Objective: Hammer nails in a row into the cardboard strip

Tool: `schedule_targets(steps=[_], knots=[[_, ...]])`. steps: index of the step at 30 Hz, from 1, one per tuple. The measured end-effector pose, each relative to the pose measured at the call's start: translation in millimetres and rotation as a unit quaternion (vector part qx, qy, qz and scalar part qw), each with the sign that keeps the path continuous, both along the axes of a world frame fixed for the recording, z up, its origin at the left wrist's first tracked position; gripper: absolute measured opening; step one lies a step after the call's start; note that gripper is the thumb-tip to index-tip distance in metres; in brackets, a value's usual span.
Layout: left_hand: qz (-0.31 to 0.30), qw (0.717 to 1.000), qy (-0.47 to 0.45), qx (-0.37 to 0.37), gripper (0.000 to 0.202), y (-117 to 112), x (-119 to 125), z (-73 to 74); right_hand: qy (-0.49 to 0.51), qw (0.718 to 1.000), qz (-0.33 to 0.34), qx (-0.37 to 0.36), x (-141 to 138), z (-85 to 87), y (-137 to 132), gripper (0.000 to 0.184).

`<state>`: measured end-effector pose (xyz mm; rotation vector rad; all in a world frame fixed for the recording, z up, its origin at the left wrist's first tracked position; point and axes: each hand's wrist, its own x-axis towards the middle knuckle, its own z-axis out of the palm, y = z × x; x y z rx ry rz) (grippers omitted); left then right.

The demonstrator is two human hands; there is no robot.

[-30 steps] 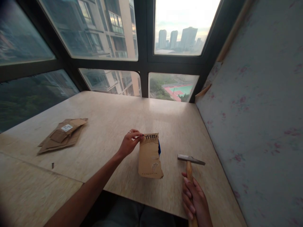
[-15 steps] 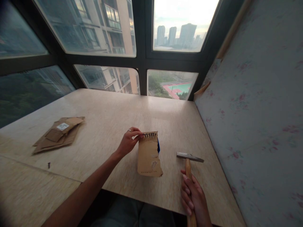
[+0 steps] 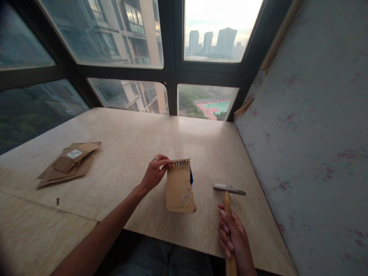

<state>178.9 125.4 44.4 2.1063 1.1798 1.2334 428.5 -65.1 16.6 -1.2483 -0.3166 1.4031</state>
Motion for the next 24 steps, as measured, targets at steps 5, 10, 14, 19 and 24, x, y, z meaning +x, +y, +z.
schedule_targets(steps=[5, 10, 14, 19, 24], knots=[[0.009, 0.998, 0.046, 0.034, 0.016, -2.2, -0.2, 2.8, -0.012, 1.0, 0.001, 0.006, -0.3, -0.5, 0.1, 0.057], [0.006, 0.997, 0.054, 0.049, 0.016, -4.0, -0.7, 1.9, -0.076, 0.997, 0.0, 0.001, -9.9, 7.6, -2.1, 0.058], [0.007, 0.997, 0.058, 0.051, 0.018, -5.4, -1.3, -0.1, -0.136, 0.99, 0.018, 0.018, -21.5, 32.6, -0.4, 0.058], [0.005, 0.997, 0.056, 0.054, 0.018, -6.4, -2.7, -4.0, -0.171, 0.979, 0.081, 0.076, -33.9, 85.6, 16.5, 0.053], [0.002, 0.998, 0.026, 0.049, 0.018, -8.3, -1.8, -5.9, -0.279, 0.931, 0.209, 0.106, -47.4, 130.9, 44.7, 0.053]])
